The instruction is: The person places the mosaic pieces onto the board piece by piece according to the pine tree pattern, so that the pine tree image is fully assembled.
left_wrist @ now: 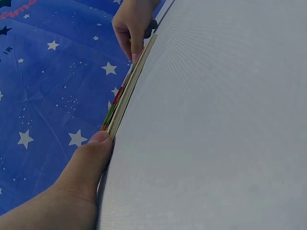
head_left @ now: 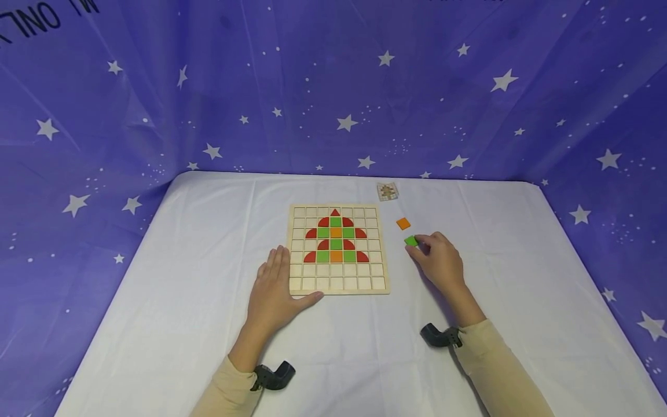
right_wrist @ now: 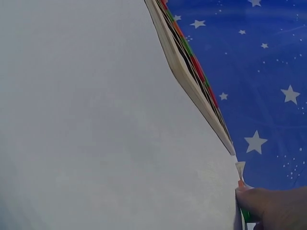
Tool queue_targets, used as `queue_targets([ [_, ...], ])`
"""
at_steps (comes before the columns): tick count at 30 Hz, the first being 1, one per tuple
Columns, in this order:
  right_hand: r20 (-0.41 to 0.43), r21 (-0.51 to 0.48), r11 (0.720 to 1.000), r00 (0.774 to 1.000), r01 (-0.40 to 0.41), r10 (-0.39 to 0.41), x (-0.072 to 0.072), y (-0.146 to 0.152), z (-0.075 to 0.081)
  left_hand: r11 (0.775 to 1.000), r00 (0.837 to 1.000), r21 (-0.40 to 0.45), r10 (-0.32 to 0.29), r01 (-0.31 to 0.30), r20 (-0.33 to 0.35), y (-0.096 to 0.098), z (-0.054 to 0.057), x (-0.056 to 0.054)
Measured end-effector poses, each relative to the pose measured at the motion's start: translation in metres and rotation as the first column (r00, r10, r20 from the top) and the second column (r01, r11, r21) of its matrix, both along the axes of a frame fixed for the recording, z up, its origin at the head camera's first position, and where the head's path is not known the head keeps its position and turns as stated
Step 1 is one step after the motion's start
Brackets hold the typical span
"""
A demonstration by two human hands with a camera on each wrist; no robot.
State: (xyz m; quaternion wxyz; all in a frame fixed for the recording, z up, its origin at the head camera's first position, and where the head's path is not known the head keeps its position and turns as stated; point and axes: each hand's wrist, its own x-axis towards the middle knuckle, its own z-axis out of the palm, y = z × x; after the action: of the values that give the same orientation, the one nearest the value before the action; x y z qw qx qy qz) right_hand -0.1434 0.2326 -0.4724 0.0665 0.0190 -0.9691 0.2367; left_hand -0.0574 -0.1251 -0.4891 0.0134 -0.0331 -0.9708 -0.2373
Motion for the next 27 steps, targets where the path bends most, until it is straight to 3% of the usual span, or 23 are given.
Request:
queue_targets([
  [16, 0.018, 0.050, 0.992, 0.993, -0.115, 0.114, 0.001, -0.017, 0.001, 1.000, 1.000, -0.004, -0.003, 0.003, 0.014, -0.001, 0.000, 0.000],
  [27, 0.016, -0.001, 0.965, 0.965, -0.261, 0.261, 0.006, -0.058, 0.015, 1.000, 1.000, -0.009, -0.001, 0.001, 0.027, -0.001, -0.002, -0.001],
])
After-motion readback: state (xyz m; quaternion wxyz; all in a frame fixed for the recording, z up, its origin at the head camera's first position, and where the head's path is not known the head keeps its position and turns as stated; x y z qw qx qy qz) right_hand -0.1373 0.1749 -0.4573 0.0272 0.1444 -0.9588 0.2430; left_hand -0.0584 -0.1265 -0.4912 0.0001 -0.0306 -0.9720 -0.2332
